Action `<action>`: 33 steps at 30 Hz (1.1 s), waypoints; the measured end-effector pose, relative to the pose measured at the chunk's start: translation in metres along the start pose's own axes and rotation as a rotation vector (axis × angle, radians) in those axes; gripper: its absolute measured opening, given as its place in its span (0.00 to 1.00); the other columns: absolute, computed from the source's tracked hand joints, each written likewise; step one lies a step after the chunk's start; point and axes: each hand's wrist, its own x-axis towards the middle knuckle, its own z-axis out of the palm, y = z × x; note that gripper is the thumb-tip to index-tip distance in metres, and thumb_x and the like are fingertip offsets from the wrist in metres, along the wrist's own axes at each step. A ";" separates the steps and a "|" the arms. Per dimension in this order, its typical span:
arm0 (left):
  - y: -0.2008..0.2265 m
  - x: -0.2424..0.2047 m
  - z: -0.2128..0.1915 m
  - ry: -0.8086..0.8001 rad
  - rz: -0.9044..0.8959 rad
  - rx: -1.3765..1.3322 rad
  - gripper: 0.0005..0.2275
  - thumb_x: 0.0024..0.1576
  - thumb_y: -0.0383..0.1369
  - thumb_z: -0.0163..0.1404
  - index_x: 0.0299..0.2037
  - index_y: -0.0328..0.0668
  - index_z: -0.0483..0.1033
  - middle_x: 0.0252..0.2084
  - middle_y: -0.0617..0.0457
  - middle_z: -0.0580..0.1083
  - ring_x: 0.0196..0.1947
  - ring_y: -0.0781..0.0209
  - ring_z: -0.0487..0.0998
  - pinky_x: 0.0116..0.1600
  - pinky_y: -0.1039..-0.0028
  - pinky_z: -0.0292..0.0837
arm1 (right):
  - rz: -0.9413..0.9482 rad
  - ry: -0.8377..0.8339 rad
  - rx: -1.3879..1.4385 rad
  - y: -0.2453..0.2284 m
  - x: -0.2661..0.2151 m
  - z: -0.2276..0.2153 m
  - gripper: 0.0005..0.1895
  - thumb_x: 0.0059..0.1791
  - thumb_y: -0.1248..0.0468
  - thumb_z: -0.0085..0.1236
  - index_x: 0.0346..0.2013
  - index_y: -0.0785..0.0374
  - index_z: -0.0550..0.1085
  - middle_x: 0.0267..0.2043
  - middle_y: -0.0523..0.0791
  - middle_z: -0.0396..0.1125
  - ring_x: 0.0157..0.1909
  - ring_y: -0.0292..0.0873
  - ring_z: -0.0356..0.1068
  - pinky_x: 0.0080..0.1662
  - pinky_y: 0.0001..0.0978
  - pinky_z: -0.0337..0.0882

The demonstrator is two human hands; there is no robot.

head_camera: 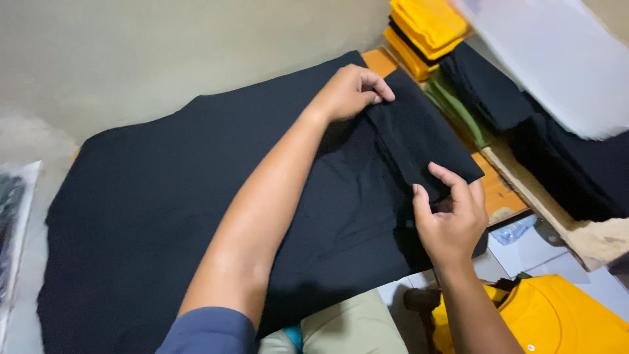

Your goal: The person folds a black t-shirt on a table, smooths it, and then places it into a clear plastic bag. The person handles the shirt and bag by hand without using tools.

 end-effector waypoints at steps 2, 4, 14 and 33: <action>0.021 -0.028 -0.033 -0.015 -0.005 -0.005 0.10 0.54 0.23 0.54 0.36 0.54 0.87 0.36 0.56 0.84 0.39 0.64 0.84 0.46 0.73 0.81 | -0.128 0.004 -0.086 -0.025 -0.002 0.003 0.17 0.50 0.74 0.66 0.54 0.65 0.80 0.45 0.52 0.67 0.39 0.55 0.72 0.40 0.37 0.72; 0.024 -0.052 -0.061 -0.025 -0.011 -0.011 0.11 0.55 0.22 0.51 0.37 0.51 0.86 0.40 0.59 0.84 0.42 0.71 0.83 0.49 0.80 0.79 | -0.261 0.007 -0.169 -0.048 -0.005 0.006 0.15 0.51 0.71 0.66 0.53 0.63 0.79 0.47 0.51 0.69 0.50 0.52 0.71 0.52 0.38 0.72; 0.030 -0.221 -0.157 0.132 -0.222 -0.320 0.07 0.54 0.20 0.47 0.27 0.42 0.74 0.30 0.53 0.79 0.33 0.67 0.82 0.42 0.79 0.82 | -0.875 -0.210 0.046 -0.164 -0.042 0.041 0.00 0.53 0.74 0.61 0.39 0.69 0.78 0.56 0.56 0.68 0.37 0.56 0.67 0.42 0.43 0.71; -0.093 -0.455 -0.219 0.659 -0.838 -0.331 0.03 0.48 0.28 0.59 0.25 0.38 0.79 0.21 0.51 0.68 0.19 0.62 0.73 0.25 0.77 0.75 | -1.423 -0.619 0.117 -0.279 -0.156 0.151 0.07 0.53 0.68 0.52 0.41 0.65 0.78 0.51 0.54 0.69 0.35 0.45 0.67 0.34 0.31 0.71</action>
